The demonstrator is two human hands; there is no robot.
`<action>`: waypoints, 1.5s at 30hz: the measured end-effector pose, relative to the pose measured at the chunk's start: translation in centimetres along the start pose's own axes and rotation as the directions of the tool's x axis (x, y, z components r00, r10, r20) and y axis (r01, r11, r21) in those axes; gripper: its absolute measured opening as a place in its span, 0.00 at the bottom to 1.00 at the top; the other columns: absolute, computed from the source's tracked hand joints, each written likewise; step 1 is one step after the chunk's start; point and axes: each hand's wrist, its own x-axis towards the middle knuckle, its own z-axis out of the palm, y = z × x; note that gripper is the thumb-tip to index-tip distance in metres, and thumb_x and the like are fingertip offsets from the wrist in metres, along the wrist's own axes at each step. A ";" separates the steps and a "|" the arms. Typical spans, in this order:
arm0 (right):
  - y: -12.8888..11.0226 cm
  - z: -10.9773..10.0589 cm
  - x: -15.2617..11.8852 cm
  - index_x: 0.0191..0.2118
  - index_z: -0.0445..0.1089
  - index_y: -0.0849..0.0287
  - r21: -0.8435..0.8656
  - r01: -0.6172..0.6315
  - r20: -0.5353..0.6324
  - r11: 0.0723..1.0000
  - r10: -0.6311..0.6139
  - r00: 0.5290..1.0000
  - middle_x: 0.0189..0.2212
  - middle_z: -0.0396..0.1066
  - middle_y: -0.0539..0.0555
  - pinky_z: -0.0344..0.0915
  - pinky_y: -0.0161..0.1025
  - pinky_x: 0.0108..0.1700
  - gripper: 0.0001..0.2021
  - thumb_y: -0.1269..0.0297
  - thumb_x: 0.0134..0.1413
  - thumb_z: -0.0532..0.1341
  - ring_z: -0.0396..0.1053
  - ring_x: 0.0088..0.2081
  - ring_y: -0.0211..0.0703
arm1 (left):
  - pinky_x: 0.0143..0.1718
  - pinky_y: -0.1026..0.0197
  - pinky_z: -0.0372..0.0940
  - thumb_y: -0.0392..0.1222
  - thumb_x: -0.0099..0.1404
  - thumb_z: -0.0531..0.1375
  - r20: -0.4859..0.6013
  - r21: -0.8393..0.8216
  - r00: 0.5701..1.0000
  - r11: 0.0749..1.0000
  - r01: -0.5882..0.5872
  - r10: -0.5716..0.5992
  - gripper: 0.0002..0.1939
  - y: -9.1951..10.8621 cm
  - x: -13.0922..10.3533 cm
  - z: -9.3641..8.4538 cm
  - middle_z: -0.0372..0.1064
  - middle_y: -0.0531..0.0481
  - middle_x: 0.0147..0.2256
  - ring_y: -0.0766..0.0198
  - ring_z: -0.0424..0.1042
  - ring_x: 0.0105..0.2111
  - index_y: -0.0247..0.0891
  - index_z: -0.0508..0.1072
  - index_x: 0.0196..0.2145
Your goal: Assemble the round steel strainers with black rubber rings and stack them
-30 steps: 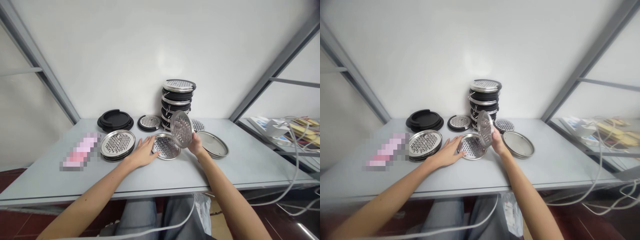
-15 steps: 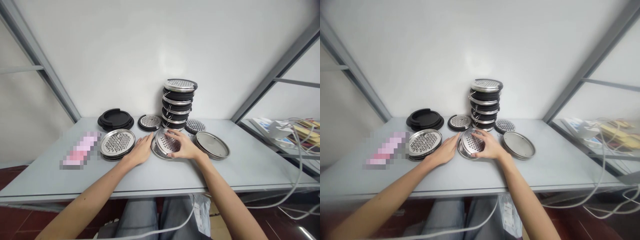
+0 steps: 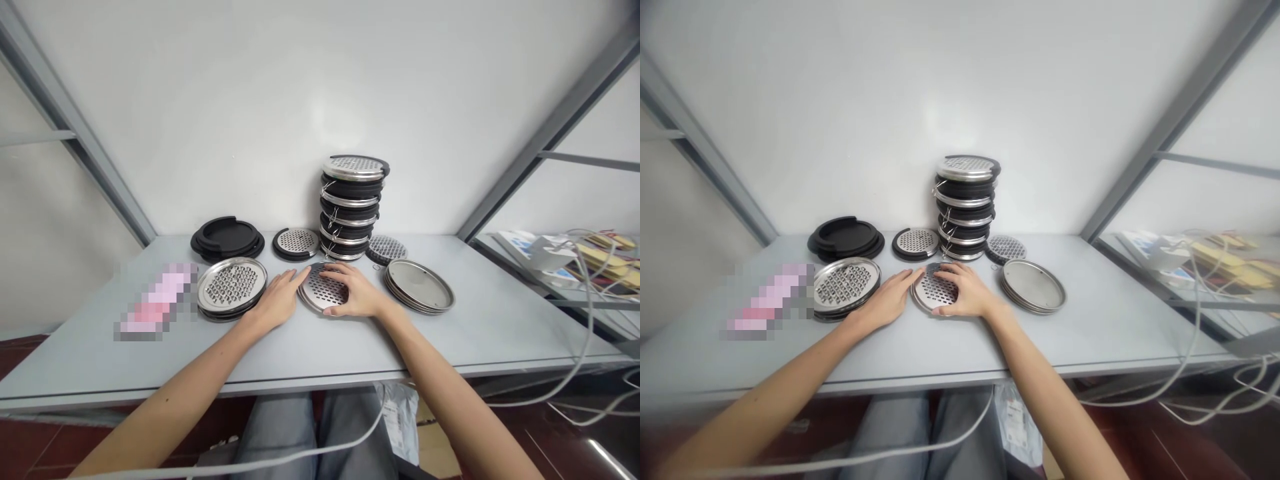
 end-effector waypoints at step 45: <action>1.7 1.2 0.7 0.51 0.67 0.61 0.422 -0.354 -0.187 0.835 0.462 0.867 0.45 0.73 0.60 0.64 0.53 0.54 0.22 0.57 0.52 0.61 0.71 0.47 0.52 | 0.59 0.47 0.56 0.38 0.70 0.47 0.027 -0.100 0.996 0.991 0.090 -0.088 0.23 1.0 0.2 -0.2 0.62 0.37 0.53 0.51 0.62 0.56 0.36 0.59 0.61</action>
